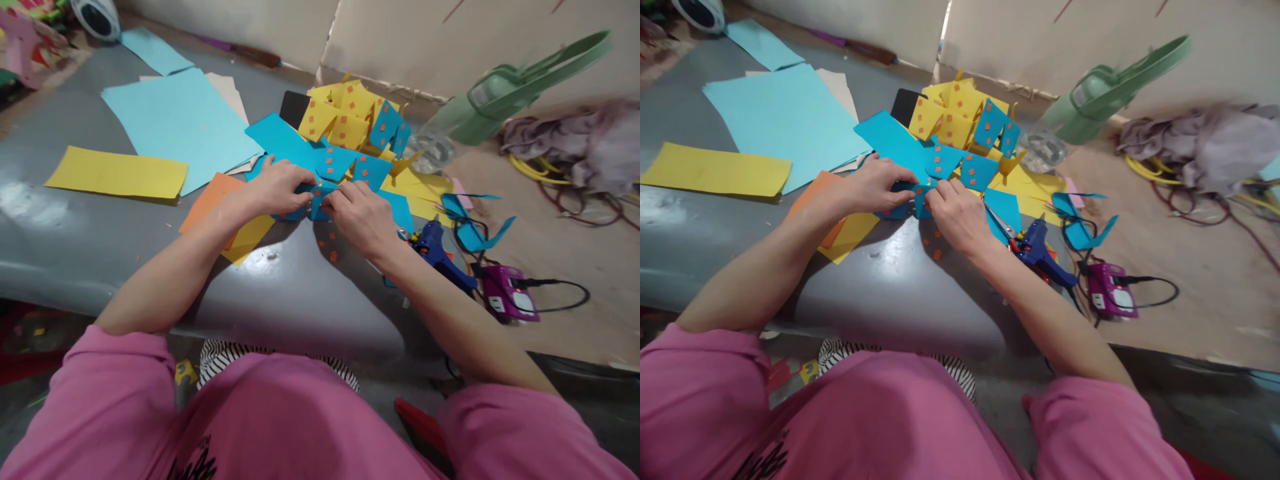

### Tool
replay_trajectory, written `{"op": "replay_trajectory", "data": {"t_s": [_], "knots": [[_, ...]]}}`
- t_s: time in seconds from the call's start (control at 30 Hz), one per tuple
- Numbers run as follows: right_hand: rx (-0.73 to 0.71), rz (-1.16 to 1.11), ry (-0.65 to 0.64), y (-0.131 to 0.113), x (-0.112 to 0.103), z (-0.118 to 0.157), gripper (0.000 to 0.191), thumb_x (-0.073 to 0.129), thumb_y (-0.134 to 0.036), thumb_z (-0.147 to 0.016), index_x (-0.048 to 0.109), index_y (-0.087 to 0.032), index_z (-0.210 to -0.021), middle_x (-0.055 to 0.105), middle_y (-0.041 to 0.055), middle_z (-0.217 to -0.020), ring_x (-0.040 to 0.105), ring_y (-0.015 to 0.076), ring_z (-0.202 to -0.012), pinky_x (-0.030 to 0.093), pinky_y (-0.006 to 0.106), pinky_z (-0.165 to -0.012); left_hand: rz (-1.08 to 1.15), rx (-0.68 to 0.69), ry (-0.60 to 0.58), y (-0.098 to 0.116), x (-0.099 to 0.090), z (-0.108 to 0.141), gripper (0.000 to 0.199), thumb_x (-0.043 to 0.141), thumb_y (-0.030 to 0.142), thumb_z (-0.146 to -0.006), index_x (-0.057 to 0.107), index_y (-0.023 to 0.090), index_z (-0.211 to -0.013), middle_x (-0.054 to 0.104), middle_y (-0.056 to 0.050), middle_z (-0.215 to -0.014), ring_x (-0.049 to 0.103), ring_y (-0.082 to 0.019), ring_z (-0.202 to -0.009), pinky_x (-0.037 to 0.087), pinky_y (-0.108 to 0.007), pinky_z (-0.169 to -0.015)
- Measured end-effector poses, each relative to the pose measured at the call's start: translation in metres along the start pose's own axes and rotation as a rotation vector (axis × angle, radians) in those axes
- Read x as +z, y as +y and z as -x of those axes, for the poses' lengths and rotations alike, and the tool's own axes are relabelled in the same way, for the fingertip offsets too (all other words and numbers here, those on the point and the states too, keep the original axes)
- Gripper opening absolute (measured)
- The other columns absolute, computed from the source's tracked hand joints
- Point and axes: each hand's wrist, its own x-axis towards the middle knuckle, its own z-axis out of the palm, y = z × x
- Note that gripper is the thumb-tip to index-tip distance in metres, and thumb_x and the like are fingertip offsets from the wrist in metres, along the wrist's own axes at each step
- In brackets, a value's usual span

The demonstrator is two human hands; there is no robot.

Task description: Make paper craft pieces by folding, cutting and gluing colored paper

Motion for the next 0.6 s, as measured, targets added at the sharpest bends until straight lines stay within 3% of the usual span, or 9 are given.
{"op": "replay_trajectory", "data": {"t_s": [0.23, 0.43, 0.6], "knots": [[-0.029, 0.014, 0.028, -0.001, -0.001, 0.007, 0.035, 0.037, -0.022, -0.106, 0.070, -0.019, -0.094, 0.068, 0.0100, -0.090, 0.056, 0.0233, -0.089, 0.039, 0.035, -0.071, 0.000, -0.013, -0.001, -0.001, 0.001, 0.000, 0.035, 0.049, 0.035, -0.093, 0.071, 0.019, -0.114, 0.075, -0.010, -0.102, 0.060, -0.033, -0.119, 0.024, -0.058, -0.116], [-0.042, 0.028, 0.161, 0.002, -0.008, 0.025, 0.034, 0.043, -0.031, -0.106, 0.073, -0.020, -0.094, 0.070, 0.0080, -0.091, 0.058, 0.0204, -0.086, 0.040, 0.033, -0.073, -0.020, -0.020, -0.009, -0.001, 0.001, 0.000, 0.037, 0.048, 0.037, -0.094, 0.071, 0.021, -0.118, 0.074, -0.009, -0.107, 0.059, -0.033, -0.121, 0.026, -0.057, -0.115], [-0.105, 0.017, 0.127, 0.002, -0.006, 0.035, 0.031, 0.046, -0.026, -0.104, 0.071, -0.024, -0.122, 0.068, 0.0070, -0.090, 0.055, 0.0205, -0.084, 0.039, 0.033, -0.071, -0.032, -0.018, -0.007, -0.001, 0.000, 0.001, 0.039, 0.046, 0.037, -0.093, 0.071, 0.020, -0.119, 0.075, -0.010, -0.104, 0.061, -0.031, -0.116, 0.028, -0.055, -0.114]]}}
